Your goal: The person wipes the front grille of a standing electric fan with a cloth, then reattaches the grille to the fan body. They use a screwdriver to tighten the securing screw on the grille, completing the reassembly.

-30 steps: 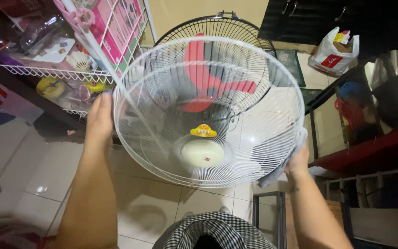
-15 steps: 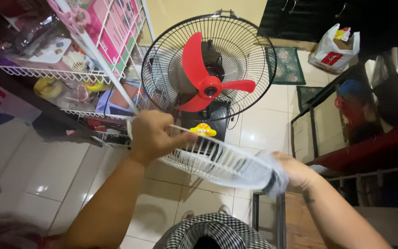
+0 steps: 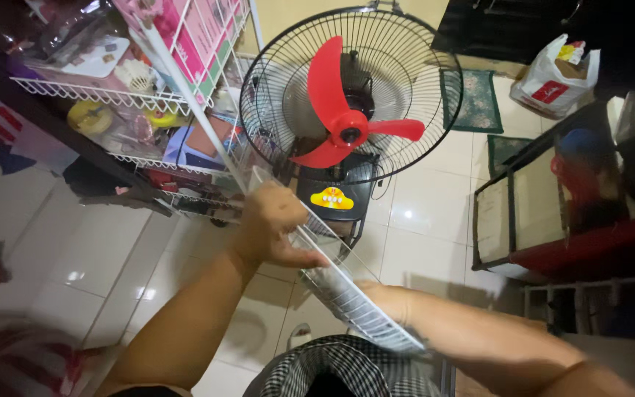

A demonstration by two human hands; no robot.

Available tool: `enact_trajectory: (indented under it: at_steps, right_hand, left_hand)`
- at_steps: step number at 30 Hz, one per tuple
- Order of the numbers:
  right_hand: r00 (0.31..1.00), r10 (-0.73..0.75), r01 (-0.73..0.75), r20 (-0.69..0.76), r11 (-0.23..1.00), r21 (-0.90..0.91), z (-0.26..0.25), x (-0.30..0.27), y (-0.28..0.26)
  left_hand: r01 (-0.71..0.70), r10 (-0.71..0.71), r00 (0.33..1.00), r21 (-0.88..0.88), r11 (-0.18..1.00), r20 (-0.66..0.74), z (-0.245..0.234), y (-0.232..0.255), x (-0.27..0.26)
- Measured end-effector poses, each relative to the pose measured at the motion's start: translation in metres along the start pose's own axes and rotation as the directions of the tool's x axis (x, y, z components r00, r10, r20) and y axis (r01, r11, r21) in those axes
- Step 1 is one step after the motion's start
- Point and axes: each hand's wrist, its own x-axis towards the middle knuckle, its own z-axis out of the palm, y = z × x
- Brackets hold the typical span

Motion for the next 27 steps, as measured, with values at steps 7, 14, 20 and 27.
enact_trajectory:
  at_steps: [7,14,20,27]
  right_hand:
    - [0.950,0.249,-0.220,0.186,0.962,-0.161,-0.072,0.017,0.072]
    - [0.929,-0.075,-0.148,0.361,0.822,0.550,-0.031,0.063,0.019]
    - [0.959,0.108,-0.037,0.263,0.964,-0.262,-0.015,-0.040,-0.063]
    - [0.998,-0.062,0.017,-0.030,0.640,-0.768,0.023,-0.089,-0.052]
  left_hand:
    - [-0.017,0.007,0.996,0.109,0.994,0.091,-0.005,0.000,-0.013]
    - [-0.078,0.078,0.997,-0.080,0.994,-0.005,0.044,0.021,-0.013]
    - [-0.030,0.029,0.999,-0.018,0.999,-0.037,0.033,0.008,-0.022]
    - [-0.072,0.069,0.995,-0.035,0.997,-0.072,0.069,0.012,-0.013]
